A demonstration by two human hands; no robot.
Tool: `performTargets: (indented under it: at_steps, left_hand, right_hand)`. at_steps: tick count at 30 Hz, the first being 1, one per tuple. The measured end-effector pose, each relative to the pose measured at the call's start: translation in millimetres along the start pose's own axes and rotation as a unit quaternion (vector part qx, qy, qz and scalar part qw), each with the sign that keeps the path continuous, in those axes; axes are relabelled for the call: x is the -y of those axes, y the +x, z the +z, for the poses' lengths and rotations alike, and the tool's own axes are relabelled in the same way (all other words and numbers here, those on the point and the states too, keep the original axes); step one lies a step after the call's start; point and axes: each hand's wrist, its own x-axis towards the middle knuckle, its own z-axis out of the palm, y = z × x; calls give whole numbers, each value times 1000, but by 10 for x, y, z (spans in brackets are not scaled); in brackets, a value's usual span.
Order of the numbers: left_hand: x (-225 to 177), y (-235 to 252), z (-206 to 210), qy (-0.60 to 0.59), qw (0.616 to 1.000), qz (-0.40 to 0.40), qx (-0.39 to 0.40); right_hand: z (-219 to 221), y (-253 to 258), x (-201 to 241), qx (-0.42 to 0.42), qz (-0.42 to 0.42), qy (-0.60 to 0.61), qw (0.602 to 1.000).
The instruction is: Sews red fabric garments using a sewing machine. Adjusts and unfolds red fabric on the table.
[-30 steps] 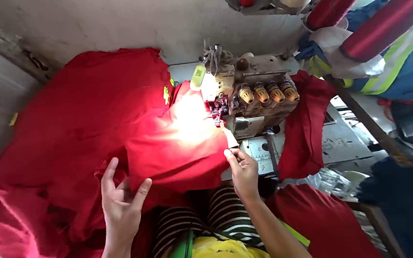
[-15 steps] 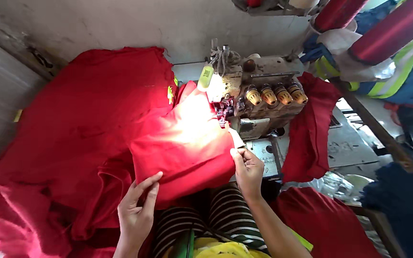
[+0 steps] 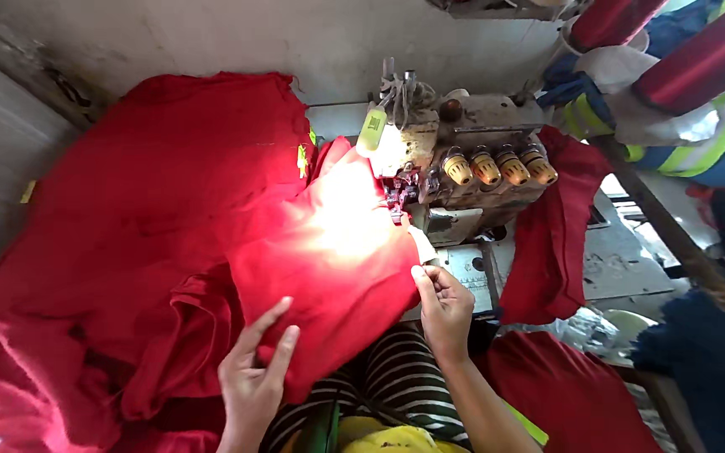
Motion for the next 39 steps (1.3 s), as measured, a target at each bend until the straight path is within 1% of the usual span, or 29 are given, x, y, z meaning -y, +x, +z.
performTargets:
  at_steps: [3,7,9,11,13,15,17,19,20,22,23,24,26,27,29,30,33,34,35,37,39]
  left_hand:
    - [82,-5,-7,21,999,26,-34]
    - [104,112,-12,29,999,27,-35]
    - [91,237,0,35,999,25,-28]
    - [107,404,12,49,999,12,-19]
    - [175,582,14,42,999,-15,-9]
    - [245,721,29,27,999,-35,-1]
    - [308,755,46,29,999,-20,-11]
    - [310,646,47,56,997,20,-39]
    - [289,541,42,78,995,35,-58]
    - [242,268,14,124,989,38,-78]
    - [205,124,0,157,985,20,-75]
    - [166,0,-13,199,978,-3,-61]
    - [122,-145,-10,269,962,-34,-12]
    - [121,-169,8,280,959,-34,2]
    - [100,-189,37,247,968,-40,13]
    - [50,-204,35,211,975,-61,17]
    - [-113,-238,19,66,989,-130,8]
    - [-133,-245,30,41,991,-124,-12]
    - [-140,-233,52,39,993,-102,-36]
    - [-108,-151,130,63,994,-37,-84]
    - [-86,-13,186,74,991,-8,-111]
  right_hand:
    - [-1,-55,-19,-5,10,-17,1000]
    - [45,-27,-34,-20,10,-19,1000]
    - [77,90,-29,-25,-15,-47,998]
    - [132,245,-38,-31,-48,-88,994]
    - [177,372,-62,-29,-60,-122,990]
    - [202,461,-78,-22,-51,-143,988]
    - [203,477,-88,-10,-32,-171,985]
    - [163,379,-52,14,7,-183,983]
    - [124,292,-23,37,43,-166,984]
    - [-1,70,-11,99,129,-84,983]
    - [-68,-50,-15,128,165,-35,977]
    - [-113,-171,-23,144,181,-5,973]
    - [-172,-382,-29,168,176,6,970]
    - [-188,-470,-42,168,172,8,971]
    - [-202,-610,-75,144,174,-2,974]
    - [-207,-655,-79,126,169,-16,977]
    - [-213,-702,-37,86,121,-59,987]
    - [-213,-705,-24,81,112,-60,989]
    - [-211,-696,-30,79,107,-53,990]
    - [-198,-640,-44,71,93,-38,992]
    - [-172,-511,-11,70,82,-30,994]
